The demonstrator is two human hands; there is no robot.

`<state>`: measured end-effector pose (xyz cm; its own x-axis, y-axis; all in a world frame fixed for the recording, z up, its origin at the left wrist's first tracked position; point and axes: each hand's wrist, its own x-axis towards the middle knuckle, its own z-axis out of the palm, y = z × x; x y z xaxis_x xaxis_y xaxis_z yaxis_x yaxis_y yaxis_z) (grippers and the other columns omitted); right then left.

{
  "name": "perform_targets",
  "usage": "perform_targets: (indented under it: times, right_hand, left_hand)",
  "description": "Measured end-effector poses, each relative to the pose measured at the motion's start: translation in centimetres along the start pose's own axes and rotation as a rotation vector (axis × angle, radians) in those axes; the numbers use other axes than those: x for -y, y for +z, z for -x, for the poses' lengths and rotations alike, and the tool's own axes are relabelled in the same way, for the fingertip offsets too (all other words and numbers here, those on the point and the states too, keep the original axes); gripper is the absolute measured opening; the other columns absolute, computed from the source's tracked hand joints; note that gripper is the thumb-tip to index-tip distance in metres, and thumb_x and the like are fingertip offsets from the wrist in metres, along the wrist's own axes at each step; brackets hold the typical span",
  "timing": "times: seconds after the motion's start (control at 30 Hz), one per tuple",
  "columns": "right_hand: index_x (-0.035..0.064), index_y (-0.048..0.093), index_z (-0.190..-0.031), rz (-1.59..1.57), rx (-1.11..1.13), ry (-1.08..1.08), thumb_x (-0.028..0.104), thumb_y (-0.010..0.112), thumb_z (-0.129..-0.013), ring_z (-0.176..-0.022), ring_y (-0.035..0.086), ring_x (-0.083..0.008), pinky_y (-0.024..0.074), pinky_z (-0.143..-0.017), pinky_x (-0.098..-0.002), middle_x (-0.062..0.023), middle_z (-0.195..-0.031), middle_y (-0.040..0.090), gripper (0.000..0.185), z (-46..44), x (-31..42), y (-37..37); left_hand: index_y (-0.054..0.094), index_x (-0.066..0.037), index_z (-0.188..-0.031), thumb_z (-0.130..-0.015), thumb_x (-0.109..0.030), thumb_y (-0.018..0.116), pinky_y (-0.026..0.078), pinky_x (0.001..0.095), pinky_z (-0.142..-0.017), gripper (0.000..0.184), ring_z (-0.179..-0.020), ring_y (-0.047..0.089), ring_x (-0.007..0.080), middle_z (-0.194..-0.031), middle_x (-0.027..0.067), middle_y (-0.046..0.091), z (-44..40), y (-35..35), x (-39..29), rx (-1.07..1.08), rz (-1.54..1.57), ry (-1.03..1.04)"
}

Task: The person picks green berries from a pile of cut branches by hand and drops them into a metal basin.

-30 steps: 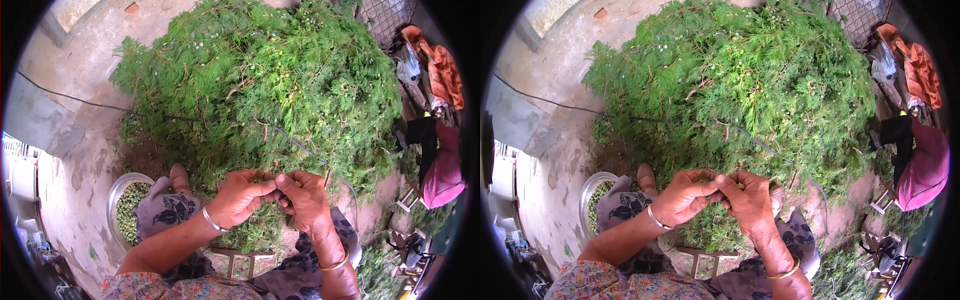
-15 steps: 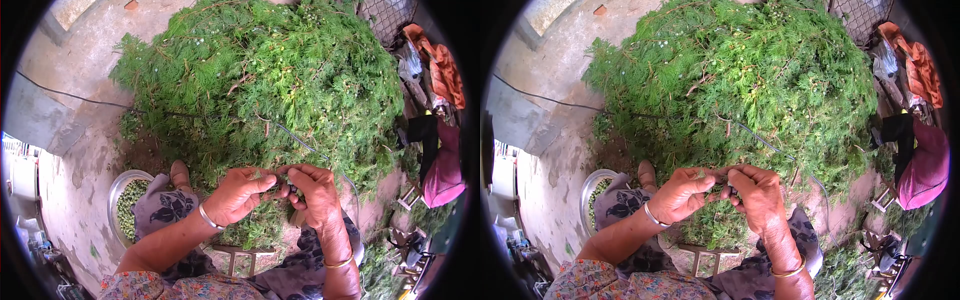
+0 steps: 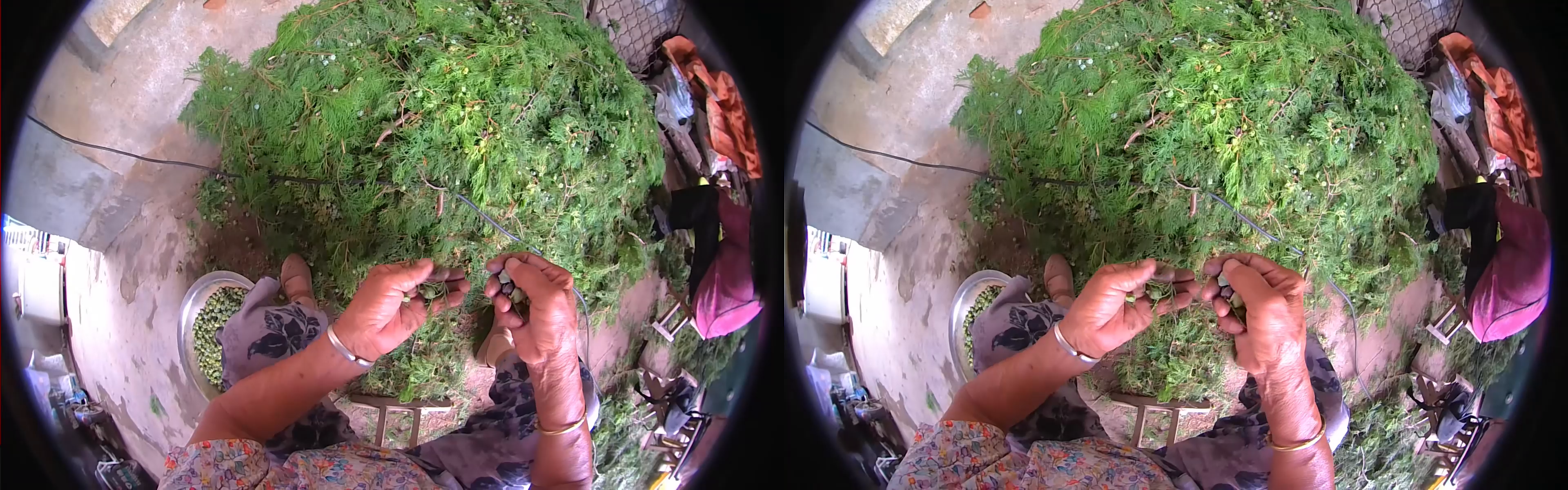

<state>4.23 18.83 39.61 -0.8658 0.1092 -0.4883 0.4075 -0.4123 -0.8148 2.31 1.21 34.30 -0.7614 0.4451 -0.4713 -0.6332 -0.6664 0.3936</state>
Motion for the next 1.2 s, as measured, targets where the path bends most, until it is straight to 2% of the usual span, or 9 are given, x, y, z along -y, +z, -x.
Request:
perform_targets:
  times: [0.27, 0.43, 0.6, 0.7, 0.8, 0.87, 1.0, 1.07, 1.2]
  right_hand:
    - [-0.0025, 0.063, -0.076, 0.561, 0.197, -0.367, 0.007, 0.065, -0.082, -0.052, 0.053, -0.0068, 0.0414, -0.043, -0.0221, -0.0041, -0.066, 0.064, 0.012, 0.0, -3.1, 0.7]
    - [-0.002, 0.053, -0.093, 1.079, 0.188, -0.637, 0.003, 0.063, -0.076, -0.07, 0.062, -0.042, 0.0513, -0.059, -0.0433, -0.0251, -0.073, 0.061, 0.02, -0.3, -4.4, 0.9]
    - [-0.0054, 0.059, -0.089, 0.868, 0.119, -0.604, 0.003, 0.059, -0.079, -0.06, 0.065, -0.03, 0.0502, -0.052, -0.0355, -0.0199, -0.066, 0.062, 0.013, -0.8, -3.8, 0.9]
    - [-0.0071, 0.06, -0.086, 0.41, 0.127, -0.125, 0.002, 0.055, -0.082, -0.051, 0.051, -0.0093, 0.0386, -0.043, -0.0216, -0.0049, -0.064, 0.059, 0.011, -0.1, -0.9, 1.0]
    - [-0.0078, 0.059, -0.087, 0.005, 0.218, 0.079, 0.002, 0.056, -0.082, -0.051, 0.051, -0.008, 0.0389, -0.043, -0.0205, -0.0059, -0.064, 0.06, 0.011, 0.1, 0.0, 0.4]
    - [-0.0069, 0.058, -0.088, 0.021, 0.263, 0.083, 0.001, 0.057, -0.081, -0.054, 0.053, -0.0073, 0.0401, -0.044, -0.0199, -0.0069, -0.067, 0.061, 0.01, 0.1, -0.4, 0.3]
    - [-0.006, 0.058, -0.088, 0.375, 0.245, -0.059, -0.001, 0.058, -0.079, -0.063, 0.057, -0.0099, 0.0444, -0.048, -0.0225, -0.01, -0.074, 0.063, 0.01, -0.1, -2.8, 1.3]
    - [-0.0041, 0.059, -0.093, 0.638, 0.308, -0.546, -0.001, 0.061, -0.077, -0.064, 0.058, -0.0109, 0.0475, -0.055, -0.0246, -0.0061, -0.075, 0.064, 0.016, -0.4, -4.7, 1.6]
    - [-0.0061, 0.059, -0.088, 0.77, 0.336, -0.499, 0.0, 0.064, -0.074, -0.07, 0.064, -0.0233, 0.0509, -0.064, -0.0318, -0.0187, -0.08, 0.064, 0.017, -0.2, -5.6, 1.8]
  left_hand:
    - [0.05, 0.006, -0.115, -0.095, -0.032, 0.049, 0.049, 0.041, -0.087, 0.043, -0.095, 0.06, 0.0266, -0.109, 0.0174, 0.058, -0.4, -1.3, 0.2, 0.148, 0.127, -0.099]
    - [0.047, 0.004, -0.121, -0.095, -0.037, 0.047, 0.052, 0.0348, -0.084, 0.049, -0.097, 0.06, 0.0234, -0.11, 0.0159, 0.057, 0.0, -0.4, 0.3, 0.093, 0.045, -0.124]
    - [0.046, 0.005, -0.124, -0.094, -0.037, 0.048, 0.053, 0.0331, -0.081, 0.051, -0.097, 0.06, 0.0216, -0.106, 0.0176, 0.059, 0.0, -0.9, -0.1, 0.202, -0.045, -0.156]
    - [0.049, 0.009, -0.117, -0.094, -0.039, 0.048, 0.049, 0.0376, -0.087, 0.053, -0.098, 0.059, 0.0257, -0.103, 0.02, 0.059, 0.1, -0.2, -0.2, 0.202, 0.041, -0.147]
    - [0.053, 0.012, -0.107, -0.094, -0.04, 0.049, 0.048, 0.0384, -0.087, 0.053, -0.095, 0.059, 0.0276, -0.1, 0.023, 0.059, -0.1, 0.3, -0.5, 0.222, 0.045, -0.111]
    - [0.053, 0.011, -0.108, -0.094, -0.041, 0.048, 0.048, 0.0374, -0.086, 0.054, -0.097, 0.058, 0.0279, -0.101, 0.0217, 0.059, -0.7, -0.5, -0.5, 0.426, 0.026, -0.108]
    - [0.053, 0.007, -0.113, -0.095, -0.044, 0.043, 0.045, 0.0403, -0.091, 0.055, -0.097, 0.058, 0.0254, -0.103, 0.0158, 0.06, 0.0, -0.3, 0.1, 0.2, 0.031, -0.14]
    - [0.055, 0.006, -0.112, -0.095, -0.044, 0.044, 0.045, 0.0394, -0.093, 0.054, -0.099, 0.058, 0.0246, -0.104, 0.0157, 0.061, 0.0, -0.6, 0.5, 0.156, -0.007, -0.125]
    - [0.058, 0.003, -0.109, -0.093, -0.045, 0.047, 0.043, 0.0388, -0.097, 0.052, -0.104, 0.057, 0.0241, -0.108, 0.0162, 0.061, -0.4, -1.0, 1.9, 0.083, -0.234, -0.004]
